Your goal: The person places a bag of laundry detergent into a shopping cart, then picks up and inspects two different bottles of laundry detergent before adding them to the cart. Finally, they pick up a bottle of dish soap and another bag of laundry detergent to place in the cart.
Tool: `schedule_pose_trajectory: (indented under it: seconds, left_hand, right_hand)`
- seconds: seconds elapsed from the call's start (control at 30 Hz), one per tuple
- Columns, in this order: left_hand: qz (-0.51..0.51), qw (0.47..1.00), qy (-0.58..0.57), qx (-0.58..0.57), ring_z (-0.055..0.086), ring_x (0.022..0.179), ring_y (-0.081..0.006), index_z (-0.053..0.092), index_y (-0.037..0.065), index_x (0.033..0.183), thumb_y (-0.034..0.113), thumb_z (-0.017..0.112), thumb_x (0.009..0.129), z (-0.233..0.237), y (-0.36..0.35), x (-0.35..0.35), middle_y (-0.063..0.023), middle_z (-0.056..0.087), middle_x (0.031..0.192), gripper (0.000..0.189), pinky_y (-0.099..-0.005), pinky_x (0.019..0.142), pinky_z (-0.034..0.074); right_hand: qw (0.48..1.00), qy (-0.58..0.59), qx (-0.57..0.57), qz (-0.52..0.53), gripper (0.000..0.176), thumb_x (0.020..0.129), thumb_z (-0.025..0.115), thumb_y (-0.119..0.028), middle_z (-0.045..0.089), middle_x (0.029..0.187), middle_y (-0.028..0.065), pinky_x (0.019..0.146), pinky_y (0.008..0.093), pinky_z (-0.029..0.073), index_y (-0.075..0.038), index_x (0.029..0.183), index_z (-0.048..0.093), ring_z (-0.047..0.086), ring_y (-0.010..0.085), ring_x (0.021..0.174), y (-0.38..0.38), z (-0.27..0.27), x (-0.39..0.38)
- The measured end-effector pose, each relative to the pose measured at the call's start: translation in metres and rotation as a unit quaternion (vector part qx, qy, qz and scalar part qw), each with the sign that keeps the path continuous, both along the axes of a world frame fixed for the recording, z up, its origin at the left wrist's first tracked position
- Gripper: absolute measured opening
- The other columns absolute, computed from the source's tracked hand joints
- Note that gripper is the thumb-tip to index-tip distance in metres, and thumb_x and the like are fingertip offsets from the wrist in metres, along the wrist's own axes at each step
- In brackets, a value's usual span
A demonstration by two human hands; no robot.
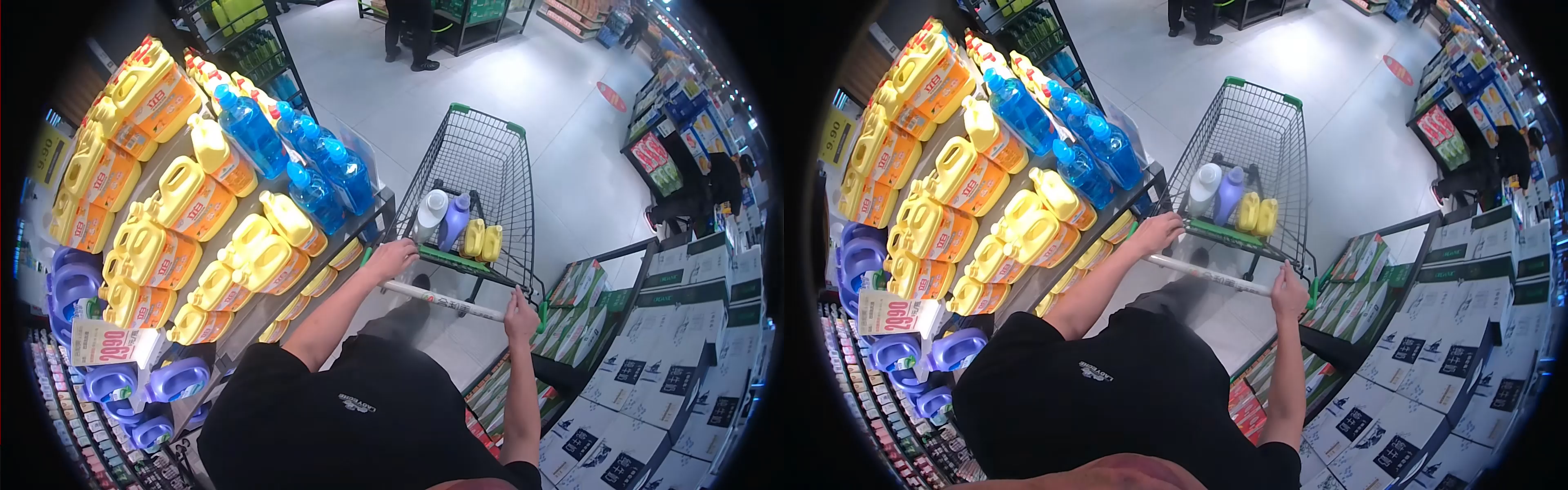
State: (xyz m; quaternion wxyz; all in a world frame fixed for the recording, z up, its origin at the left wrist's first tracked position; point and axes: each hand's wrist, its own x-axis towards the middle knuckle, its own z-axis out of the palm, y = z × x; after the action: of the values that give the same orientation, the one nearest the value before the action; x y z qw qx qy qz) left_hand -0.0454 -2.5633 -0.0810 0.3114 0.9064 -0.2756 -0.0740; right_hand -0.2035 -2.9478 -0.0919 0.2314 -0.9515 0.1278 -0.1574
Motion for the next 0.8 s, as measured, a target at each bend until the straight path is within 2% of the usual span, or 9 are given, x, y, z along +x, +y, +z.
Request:
schedule_pose_trajectory:
  seconds: [0.03, 0.07, 0.17, 0.23, 0.27, 0.4, 0.5, 0.67, 0.8]
  left_hand:
    - [-0.003, 1.0, 0.003, 0.006, 0.069, 0.108, -0.033, 0.075, 0.007, 0.108, 0.026, 0.065, 0.1, -0.005, -0.005, 0.012, -0.0112, 0.07, 0.116, 0.023, -0.0458, 0.094, 0.055]
    - [-0.01, 0.999, -0.033, 0.0, 0.069, 0.104, -0.0334, 0.075, 0.007, 0.106, 0.026, 0.064, 0.1, -0.01, -0.01, 0.022, -0.0104, 0.071, 0.107, 0.022, -0.0465, 0.091, 0.055]
    - [-0.017, 0.999, -0.049, 0.003, 0.069, 0.1, -0.0336, 0.075, 0.009, 0.103, 0.025, 0.065, 0.099, -0.024, -0.023, 0.056, -0.01, 0.07, 0.103, 0.02, -0.048, 0.089, 0.055]
    - [-0.02, 0.998, -0.05, 0.015, 0.067, 0.101, -0.0333, 0.072, 0.007, 0.106, 0.024, 0.064, 0.101, -0.019, -0.031, 0.074, -0.0109, 0.067, 0.104, 0.02, -0.0474, 0.087, 0.054]
    - [-0.02, 0.998, -0.056, 0.011, 0.068, 0.101, -0.0332, 0.072, 0.007, 0.106, 0.024, 0.065, 0.101, -0.023, -0.035, 0.086, -0.0108, 0.067, 0.105, 0.02, -0.0474, 0.087, 0.054]
    - [0.013, 0.998, -0.058, -0.01, 0.067, 0.099, -0.0334, 0.072, 0.006, 0.103, 0.025, 0.066, 0.1, -0.03, -0.054, 0.127, -0.0117, 0.065, 0.107, 0.021, -0.048, 0.09, 0.052]
    - [0.048, 0.998, -0.03, -0.018, 0.066, 0.098, -0.0351, 0.072, 0.007, 0.102, 0.028, 0.064, 0.101, -0.034, -0.067, 0.155, -0.0132, 0.062, 0.111, 0.022, -0.0488, 0.09, 0.052]
    - [0.072, 0.997, -0.007, -0.015, 0.066, 0.097, -0.0373, 0.071, 0.007, 0.108, 0.029, 0.065, 0.101, -0.035, -0.084, 0.202, -0.0138, 0.061, 0.115, 0.023, -0.0501, 0.088, 0.053]
    - [0.073, 0.997, 0.013, 0.006, 0.066, 0.101, -0.0367, 0.07, 0.007, 0.11, 0.031, 0.067, 0.1, -0.033, -0.086, 0.241, -0.0134, 0.061, 0.117, 0.025, -0.0499, 0.09, 0.053]
  right_hand:
    - [1.0, 0.022, 0.004, 0.002, 0.034, 0.102, 0.061, -0.021, 0.081, 0.105, 0.0076, 0.077, 0.0381, 0.061, -0.014, 0.134, 0.073, 0.079, 0.0283, 0.089, -0.006, 0.001, 0.013]
    - [1.0, 0.02, 0.007, 0.001, 0.035, 0.102, 0.061, -0.022, 0.081, 0.105, 0.0077, 0.077, 0.0378, 0.06, -0.014, 0.134, 0.073, 0.079, 0.0279, 0.088, -0.01, 0.002, 0.026]
    - [0.999, 0.03, 0.012, 0.007, 0.034, 0.103, 0.062, -0.023, 0.081, 0.102, 0.008, 0.076, 0.0367, 0.06, -0.015, 0.134, 0.073, 0.079, 0.0262, 0.084, -0.028, 0.007, 0.06]
    - [0.999, 0.047, 0.021, 0.015, 0.034, 0.103, 0.063, -0.024, 0.081, 0.1, 0.0082, 0.075, 0.0358, 0.059, -0.015, 0.133, 0.074, 0.078, 0.0246, 0.081, -0.039, 0.002, 0.086]
    - [0.999, 0.034, 0.034, 0.012, 0.032, 0.105, 0.063, -0.027, 0.081, 0.097, 0.0077, 0.073, 0.0333, 0.058, -0.013, 0.13, 0.076, 0.077, 0.0206, 0.076, -0.046, -0.007, 0.099]
    - [0.989, 0.068, 0.131, 0.003, 0.035, 0.109, 0.058, -0.027, 0.082, 0.1, 0.0103, 0.072, 0.0305, 0.057, -0.006, 0.13, 0.075, 0.077, 0.0165, 0.078, -0.061, 0.001, 0.15]
    - [0.988, 0.034, 0.148, 0.015, 0.034, 0.108, 0.06, -0.028, 0.081, 0.096, 0.0112, 0.071, 0.0317, 0.058, -0.01, 0.133, 0.074, 0.079, 0.0168, 0.078, -0.075, -0.008, 0.192]
    - [0.994, 0.074, 0.086, 0.007, 0.039, 0.11, 0.053, -0.03, 0.081, 0.096, 0.0127, 0.07, 0.0355, 0.058, -0.008, 0.136, 0.072, 0.078, 0.0216, 0.079, -0.088, -0.003, 0.254]
    - [0.996, 0.062, 0.066, 0.013, 0.039, 0.109, 0.055, -0.03, 0.081, 0.094, 0.0123, 0.07, 0.0366, 0.057, -0.007, 0.135, 0.073, 0.076, 0.0226, 0.075, -0.09, -0.008, 0.298]
